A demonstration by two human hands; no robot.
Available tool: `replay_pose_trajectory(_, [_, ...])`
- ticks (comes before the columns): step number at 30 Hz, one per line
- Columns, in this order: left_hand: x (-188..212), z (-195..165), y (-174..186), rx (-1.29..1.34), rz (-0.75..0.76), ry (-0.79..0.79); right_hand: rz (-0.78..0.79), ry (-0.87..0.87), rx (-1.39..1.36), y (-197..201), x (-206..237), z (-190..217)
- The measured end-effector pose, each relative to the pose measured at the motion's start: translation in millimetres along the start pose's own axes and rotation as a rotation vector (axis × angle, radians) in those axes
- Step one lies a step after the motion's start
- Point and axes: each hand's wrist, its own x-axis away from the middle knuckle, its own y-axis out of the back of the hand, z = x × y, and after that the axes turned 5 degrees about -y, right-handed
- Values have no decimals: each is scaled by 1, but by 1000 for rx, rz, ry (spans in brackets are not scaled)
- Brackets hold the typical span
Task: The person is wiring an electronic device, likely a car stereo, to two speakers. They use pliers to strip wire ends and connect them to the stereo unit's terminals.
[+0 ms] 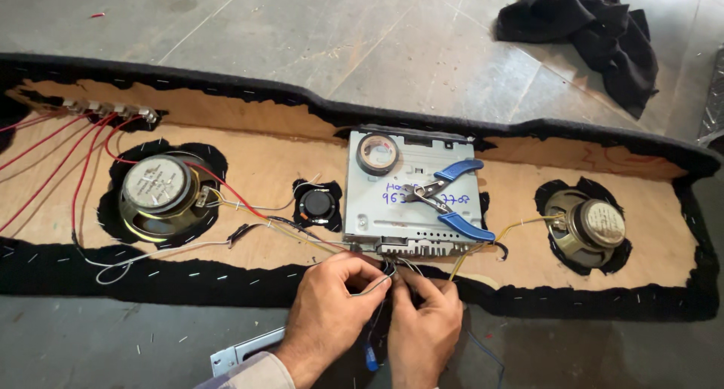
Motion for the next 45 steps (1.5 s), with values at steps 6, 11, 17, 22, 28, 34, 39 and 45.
replay_pose_trajectory(6, [-5, -9, -1, 8, -29, 120, 25, -257, -273, -12, -5, -9])
replay_pose_trajectory(11, [-9, -30, -11, -171, -87, 354, -30, -309, -350, -18, -2, -2])
replay_pose_trajectory(17, [-13, -40, -12, -223, -83, 396, -14, -314, -354, -16, -2, 7])
replay_pose_trajectory(22, [-12, -31, -15, -245, -46, 374, -15, -446, -135, -16, 2, 18])
replay_pose_trajectory(28, [-16, -9, -20, -267, -10, 318, 38, -463, -131, -9, 5, 19])
replay_pose_trajectory(34, [-18, 5, -18, -217, 31, 368, 70, -338, -323, -9, 4, 6])
replay_pose_trajectory(39, [-8, -6, -6, -21, -58, 382, 98, -296, -325, -9, 5, -2])
replay_pose_trajectory(45, [7, -25, 0, -245, -88, 246, 128, -232, -303, -4, 4, -7])
